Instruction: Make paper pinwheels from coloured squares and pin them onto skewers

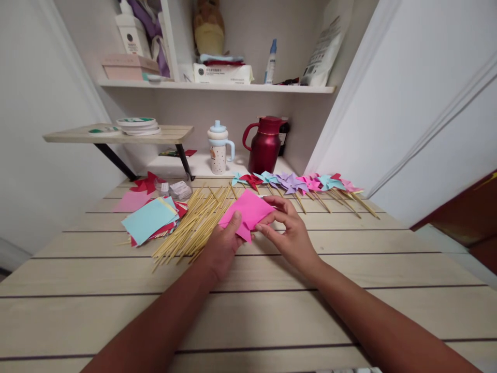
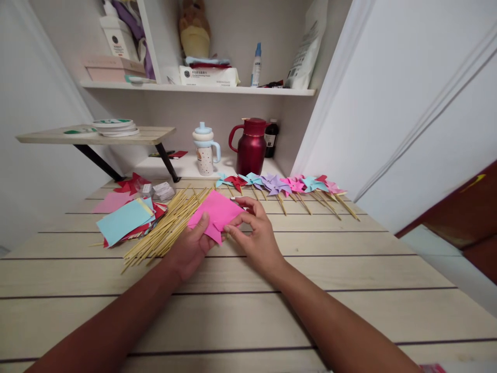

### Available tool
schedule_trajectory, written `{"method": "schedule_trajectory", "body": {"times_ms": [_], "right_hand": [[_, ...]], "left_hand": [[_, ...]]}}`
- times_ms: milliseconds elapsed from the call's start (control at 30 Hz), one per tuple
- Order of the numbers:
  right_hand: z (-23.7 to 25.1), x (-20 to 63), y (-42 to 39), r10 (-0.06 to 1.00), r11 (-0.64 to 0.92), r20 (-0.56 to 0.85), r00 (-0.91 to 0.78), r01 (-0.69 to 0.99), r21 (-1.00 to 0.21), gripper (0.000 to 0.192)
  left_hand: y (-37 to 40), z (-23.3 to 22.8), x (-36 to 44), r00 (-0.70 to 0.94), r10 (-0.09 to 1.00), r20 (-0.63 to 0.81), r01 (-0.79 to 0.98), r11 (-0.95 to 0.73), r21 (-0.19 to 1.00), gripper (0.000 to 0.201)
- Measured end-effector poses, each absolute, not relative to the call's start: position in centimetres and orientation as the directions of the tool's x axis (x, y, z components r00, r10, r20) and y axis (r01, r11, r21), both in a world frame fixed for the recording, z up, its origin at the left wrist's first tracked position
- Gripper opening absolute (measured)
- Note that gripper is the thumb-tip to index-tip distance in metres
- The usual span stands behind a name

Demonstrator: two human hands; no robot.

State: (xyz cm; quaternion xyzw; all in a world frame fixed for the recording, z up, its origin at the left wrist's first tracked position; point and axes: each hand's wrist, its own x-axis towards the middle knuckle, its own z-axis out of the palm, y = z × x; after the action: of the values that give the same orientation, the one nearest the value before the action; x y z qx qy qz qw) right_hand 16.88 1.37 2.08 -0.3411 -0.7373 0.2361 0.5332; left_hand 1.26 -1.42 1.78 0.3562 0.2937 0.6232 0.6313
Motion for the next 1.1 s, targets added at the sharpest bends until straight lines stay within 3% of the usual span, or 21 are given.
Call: {"method": "schedule_trajectory", "body": {"times_ms": [433,667,1100], "right_hand": [[1.83,16.69,1.98,0.860,0.510,0.503,-0.083,0.135,-0.849,0.017],[2.26,16.30,1.63,0.872,0.489,0.483,-0.078,0.103,-0.866,0.018],[2.07,16.35,1.53,0.842,0.536,0.526,-0.120,0.074,-0.841,0.017]], "left_hand": [[-1.59,2.11,1.55,0.114,0.989,0.090,-0.584,-0.007,0.812,0.028],[-1.47,2.09,1.56,0.069,0.996,0.061,-0.584,-0.010,0.812,0.021],[-1.52,1.76,1.84,0.040,0.997,0.064,-0.593,-0.028,0.805,0.029]]}}
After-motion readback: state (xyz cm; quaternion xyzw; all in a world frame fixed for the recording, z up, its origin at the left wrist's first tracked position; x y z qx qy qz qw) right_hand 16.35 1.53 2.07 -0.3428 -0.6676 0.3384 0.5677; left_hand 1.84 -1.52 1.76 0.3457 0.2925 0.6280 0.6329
